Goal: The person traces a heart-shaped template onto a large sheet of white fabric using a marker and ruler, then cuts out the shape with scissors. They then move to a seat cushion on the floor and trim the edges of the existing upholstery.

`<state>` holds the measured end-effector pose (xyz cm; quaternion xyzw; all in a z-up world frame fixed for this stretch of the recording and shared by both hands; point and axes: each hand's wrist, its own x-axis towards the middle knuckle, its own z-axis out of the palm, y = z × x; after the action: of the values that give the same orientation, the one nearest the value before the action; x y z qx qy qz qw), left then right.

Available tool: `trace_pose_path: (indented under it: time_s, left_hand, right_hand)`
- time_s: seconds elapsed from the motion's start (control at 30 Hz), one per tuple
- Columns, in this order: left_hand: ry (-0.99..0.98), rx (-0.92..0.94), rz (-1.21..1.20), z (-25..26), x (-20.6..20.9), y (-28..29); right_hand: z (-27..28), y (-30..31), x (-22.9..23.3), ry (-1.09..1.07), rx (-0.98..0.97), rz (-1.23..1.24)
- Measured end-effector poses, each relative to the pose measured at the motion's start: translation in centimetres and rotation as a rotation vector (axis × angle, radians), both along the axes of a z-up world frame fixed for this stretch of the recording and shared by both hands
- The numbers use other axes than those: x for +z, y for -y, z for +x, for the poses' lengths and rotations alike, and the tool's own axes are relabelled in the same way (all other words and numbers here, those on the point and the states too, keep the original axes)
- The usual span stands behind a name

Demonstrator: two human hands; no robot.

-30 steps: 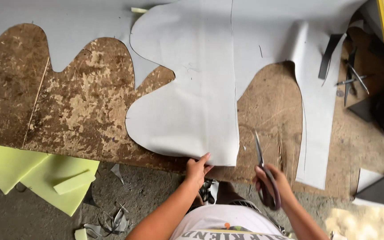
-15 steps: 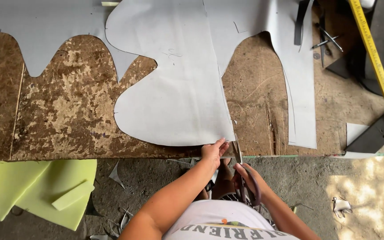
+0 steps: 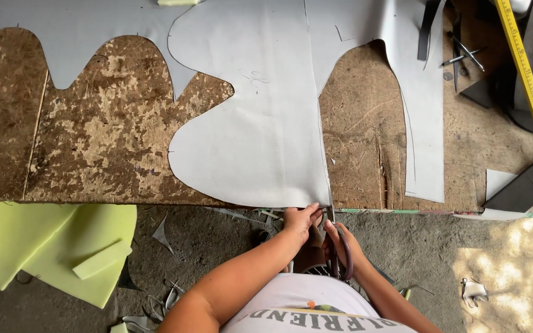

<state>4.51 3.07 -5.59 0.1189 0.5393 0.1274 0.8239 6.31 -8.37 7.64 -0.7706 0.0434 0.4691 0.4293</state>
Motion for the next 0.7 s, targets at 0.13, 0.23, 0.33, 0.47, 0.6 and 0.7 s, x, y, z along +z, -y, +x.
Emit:
trace_pose_path:
  time_s: [0.13, 0.23, 0.33, 0.47, 0.6, 0.7]
  left_hand:
    - [-0.031, -0.034, -0.013, -0.5, 1.9, -0.4]
    - [-0.02, -0.03, -0.001, -0.5, 1.4, -0.4]
    - [-0.029, -0.011, -0.007, -0.4, -0.2, 0.1]
    - [0.007, -0.177, 0.069, -1.1, 0.1, 0.1]
    - [0.014, -0.193, 0.05, -2.0, -1.0, 0.5]
    - [0.01, -0.21, 0.071, -2.3, -1.0, 0.5]
  right_hand:
    - [-1.0, -0.6, 2.9, 0.026, -0.092, 0.001]
    - [-1.1, -0.8, 2.7, 0.054, -0.126, 0.002]
    - [-0.3, -0.8, 0.6, 0.03, -0.072, -0.033]
    - [1.2, -1.1, -1.9, 0.094, -0.052, 0.015]
    - [0.9, -1.7, -0.3, 0.112, -0.118, 0.01]
    - [0.5, -1.5, -0.4, 0.133, -0.136, 0.02]
